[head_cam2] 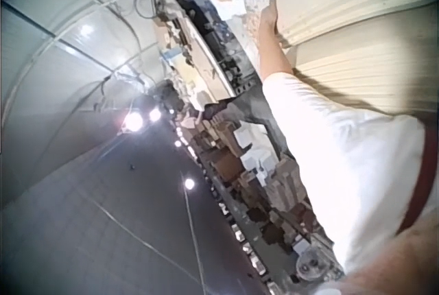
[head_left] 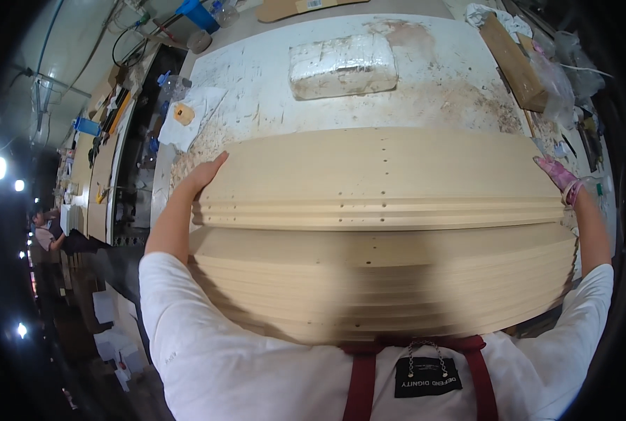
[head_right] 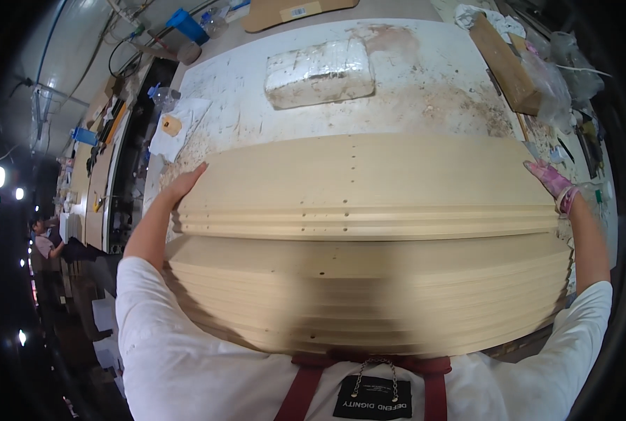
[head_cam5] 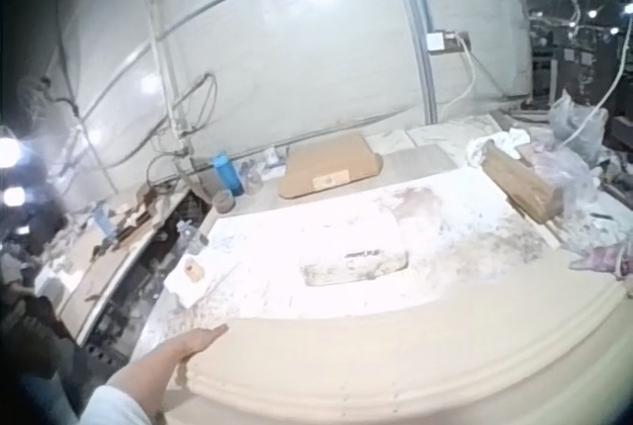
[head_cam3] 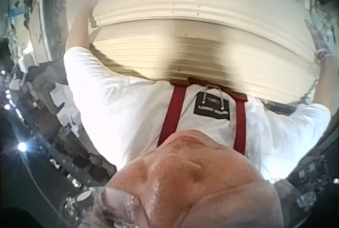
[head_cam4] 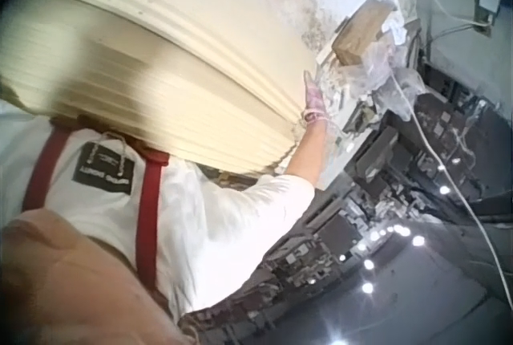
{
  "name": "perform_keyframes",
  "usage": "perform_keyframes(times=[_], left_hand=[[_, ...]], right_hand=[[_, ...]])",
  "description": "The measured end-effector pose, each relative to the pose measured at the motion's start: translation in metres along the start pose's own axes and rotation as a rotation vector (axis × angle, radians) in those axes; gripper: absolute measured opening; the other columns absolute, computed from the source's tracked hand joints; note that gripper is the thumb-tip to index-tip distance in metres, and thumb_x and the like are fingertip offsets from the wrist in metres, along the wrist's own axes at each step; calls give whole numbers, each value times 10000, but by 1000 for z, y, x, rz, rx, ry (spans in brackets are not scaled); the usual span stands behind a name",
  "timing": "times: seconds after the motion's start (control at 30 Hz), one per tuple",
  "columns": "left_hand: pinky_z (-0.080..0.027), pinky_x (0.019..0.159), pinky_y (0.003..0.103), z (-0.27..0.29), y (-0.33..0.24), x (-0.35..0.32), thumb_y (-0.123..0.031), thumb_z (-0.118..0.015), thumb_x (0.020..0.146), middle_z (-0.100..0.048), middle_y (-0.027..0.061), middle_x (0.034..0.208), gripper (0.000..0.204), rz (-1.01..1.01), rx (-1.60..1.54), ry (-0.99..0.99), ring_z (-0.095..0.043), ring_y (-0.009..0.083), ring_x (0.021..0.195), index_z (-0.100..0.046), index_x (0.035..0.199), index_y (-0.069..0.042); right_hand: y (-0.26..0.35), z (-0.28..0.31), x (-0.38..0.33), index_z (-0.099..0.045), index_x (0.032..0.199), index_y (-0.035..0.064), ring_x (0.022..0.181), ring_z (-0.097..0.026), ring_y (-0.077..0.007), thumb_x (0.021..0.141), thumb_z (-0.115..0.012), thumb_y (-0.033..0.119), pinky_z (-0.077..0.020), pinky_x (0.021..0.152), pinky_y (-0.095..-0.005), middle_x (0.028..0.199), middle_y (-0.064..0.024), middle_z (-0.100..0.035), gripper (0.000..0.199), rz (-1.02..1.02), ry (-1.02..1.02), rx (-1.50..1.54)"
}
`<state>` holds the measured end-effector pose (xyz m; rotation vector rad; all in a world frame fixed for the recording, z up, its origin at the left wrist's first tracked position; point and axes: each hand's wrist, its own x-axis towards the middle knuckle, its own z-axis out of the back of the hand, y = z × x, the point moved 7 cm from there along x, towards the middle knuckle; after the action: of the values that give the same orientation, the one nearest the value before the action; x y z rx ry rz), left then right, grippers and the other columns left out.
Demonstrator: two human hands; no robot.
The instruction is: The person applies liquid to a cloth from a bottle and wipes wooden panels, restacks the panels on the workbench, wipes them again with the cloth, and sands a panel using a sanding block.
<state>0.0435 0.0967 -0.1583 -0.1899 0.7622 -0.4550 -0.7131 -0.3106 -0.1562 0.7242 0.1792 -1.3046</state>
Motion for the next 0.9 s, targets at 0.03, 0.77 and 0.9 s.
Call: perform_keyframes(times=[0.03, 0.77, 0.9], left_hand=[[-336, 1000, 352, 5, 10, 8, -683, -407, 818, -507, 219, 1266, 854, -61, -14, -88, -487, 299, 1160, -535, 1186, 77], [-435, 934, 357, 61, -55, 85, -418, -418, 927, -554, 56, 1205, 435, -612, -1644, -431, -525, 231, 1105, -512, 1206, -97], [-415, 956, 361, 59, -49, 78, -504, -416, 917, -468, 54, 1311, 532, -543, -1657, -425, -461, 224, 1186, -452, 1283, -118]], right_hand=[[15, 1, 2, -354, 1363, 11, 1286, -344, -248, 866, -515, 513, -268, 1050, -300, 1407, -181, -340, 725, 13, -27, 60], [58, 32, 96, -284, 1324, -3, 1089, -520, -149, 896, -528, 146, -424, 892, -249, 1165, -98, -563, 515, 327, -246, 1031], [122, 25, 61, -162, 1416, 16, 1164, -484, -151, 862, -619, 260, -386, 955, -275, 1243, -136, -521, 759, 252, -291, 821]])
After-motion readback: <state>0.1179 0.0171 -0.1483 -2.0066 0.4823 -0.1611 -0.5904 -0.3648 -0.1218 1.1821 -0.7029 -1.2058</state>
